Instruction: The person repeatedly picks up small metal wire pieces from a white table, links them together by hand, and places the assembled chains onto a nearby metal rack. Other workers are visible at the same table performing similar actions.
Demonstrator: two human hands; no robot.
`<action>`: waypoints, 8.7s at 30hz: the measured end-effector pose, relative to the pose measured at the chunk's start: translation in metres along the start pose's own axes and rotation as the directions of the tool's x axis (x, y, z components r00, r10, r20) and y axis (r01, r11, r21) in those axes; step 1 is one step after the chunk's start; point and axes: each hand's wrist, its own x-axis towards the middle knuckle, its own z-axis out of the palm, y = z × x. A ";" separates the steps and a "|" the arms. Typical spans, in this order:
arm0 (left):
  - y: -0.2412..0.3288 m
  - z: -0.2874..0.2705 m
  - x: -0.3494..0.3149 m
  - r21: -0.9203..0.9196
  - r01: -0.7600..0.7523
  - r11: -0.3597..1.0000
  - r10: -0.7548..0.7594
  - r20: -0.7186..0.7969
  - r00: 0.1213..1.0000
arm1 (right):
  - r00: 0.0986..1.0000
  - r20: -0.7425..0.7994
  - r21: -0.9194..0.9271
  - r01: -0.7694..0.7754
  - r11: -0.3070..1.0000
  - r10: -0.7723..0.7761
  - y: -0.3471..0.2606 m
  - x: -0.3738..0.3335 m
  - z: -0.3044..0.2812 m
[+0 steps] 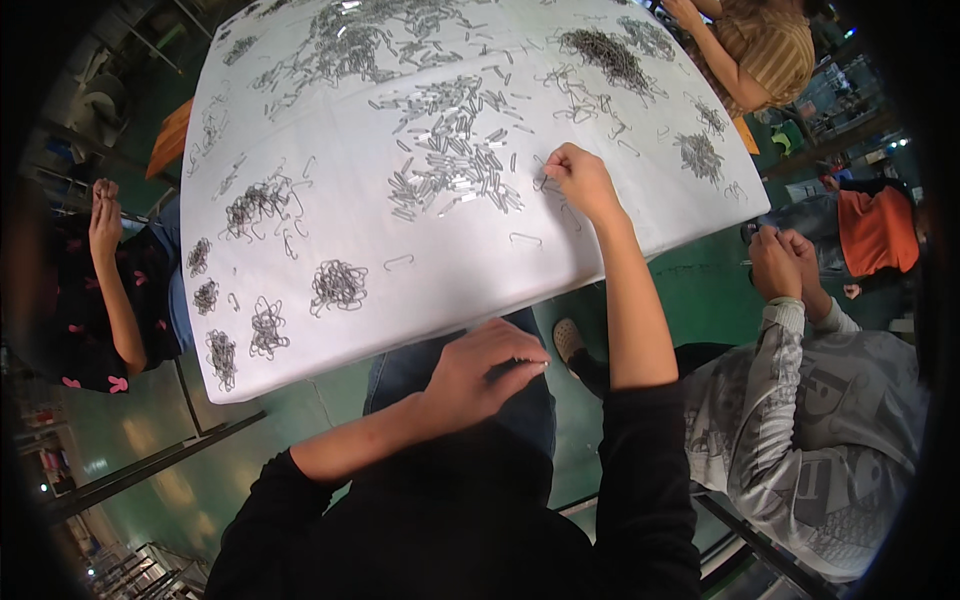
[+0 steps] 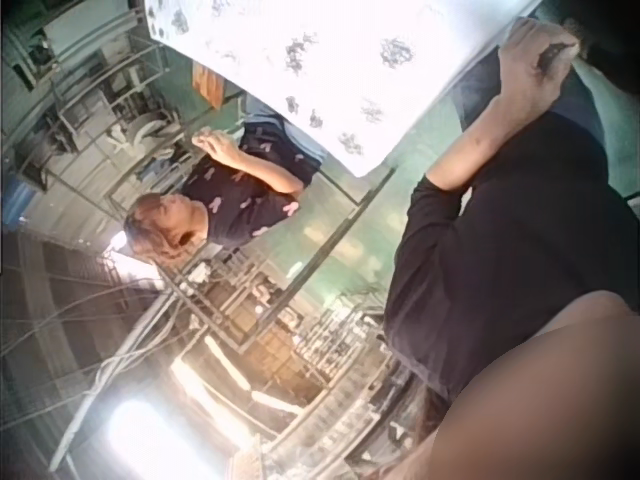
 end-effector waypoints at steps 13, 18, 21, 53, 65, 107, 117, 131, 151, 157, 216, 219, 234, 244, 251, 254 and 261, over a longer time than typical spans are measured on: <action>-0.009 0.006 0.010 -0.014 0.089 0.996 -0.090 -0.093 0.992 | 0.957 -0.076 0.939 -0.026 0.343 0.280 -0.093 -0.218 -0.021; -0.009 0.012 0.018 -0.010 0.108 0.994 -0.109 -0.110 0.988 | 0.936 -0.190 0.922 0.066 0.382 0.297 -0.100 -0.225 -0.015; -0.009 0.015 0.023 0.002 0.072 0.997 -0.072 -0.114 0.991 | 0.903 -0.282 0.850 0.078 0.521 0.325 -0.098 -0.222 -0.010; -0.159 -0.023 0.189 0.856 0.034 0.516 -0.135 0.042 0.990 | 0.757 -0.616 0.508 0.172 0.844 0.216 -0.094 -0.231 0.004; -0.004 -0.001 0.047 -0.300 0.425 0.854 -0.389 0.175 0.904 | 0.722 -0.673 0.431 0.208 0.878 0.160 -0.096 -0.232 0.030; -0.018 -0.004 -0.004 0.008 0.120 0.993 -0.117 -0.148 0.982 | 0.937 -0.194 0.934 0.086 0.348 0.291 -0.113 -0.226 0.005; -0.024 -0.006 0.002 0.229 -0.069 0.971 0.115 -0.196 0.974 | 0.787 -0.571 0.684 0.296 0.666 0.236 -0.123 -0.219 0.031; -0.175 -0.067 0.067 0.646 0.268 0.715 -0.125 -0.259 0.958 | 0.759 -0.638 0.499 0.278 0.821 0.131 -0.116 -0.225 0.021; 0.011 -0.009 0.035 -0.066 0.158 0.985 -0.160 -0.014 0.987 | 0.755 -0.656 0.255 0.220 0.942 0.001 -0.110 -0.222 0.025; 0.007 -0.013 0.030 -0.059 0.153 0.986 -0.153 0.001 0.988 | 0.865 -0.501 0.329 0.161 0.930 0.028 -0.060 -0.191 -0.013; -0.169 -0.047 0.099 0.683 0.275 0.677 -0.188 -0.200 0.961 | 0.796 -0.581 0.493 0.179 0.851 0.170 -0.119 -0.221 0.005; -0.156 -0.044 0.097 0.634 0.224 0.740 -0.175 -0.141 0.975 | 0.793 -0.589 0.473 0.182 0.862 0.156 -0.113 -0.223 0.009; 0.012 -0.015 0.033 -0.209 0.312 0.927 -0.318 0.004 0.948 | 0.798 -0.602 0.212 0.141 0.967 0.016 -0.111 -0.230 0.022; 0.007 -0.020 0.020 -0.029 0.196 0.980 -0.196 -0.016 0.980 | 0.958 -0.285 0.202 0.044 0.978 0.015 -0.029 -0.143 -0.019; 0.009 -0.016 0.012 -0.020 0.204 0.979 -0.204 -0.039 0.978 | 0.990 0.071 -0.403 -0.085 0.911 0.124 0.005 -0.018 0.004; 0.007 -0.017 0.008 0.017 0.184 0.983 -0.183 -0.050 0.982 | 0.999 0.037 -0.406 -0.018 0.914 0.037 0.001 -0.036 0.009; 0.001 -0.016 -0.002 0.047 0.169 0.984 -0.166 -0.060 0.984 | 0.963 -0.132 0.683 -0.082 0.725 0.233 -0.054 -0.166 0.004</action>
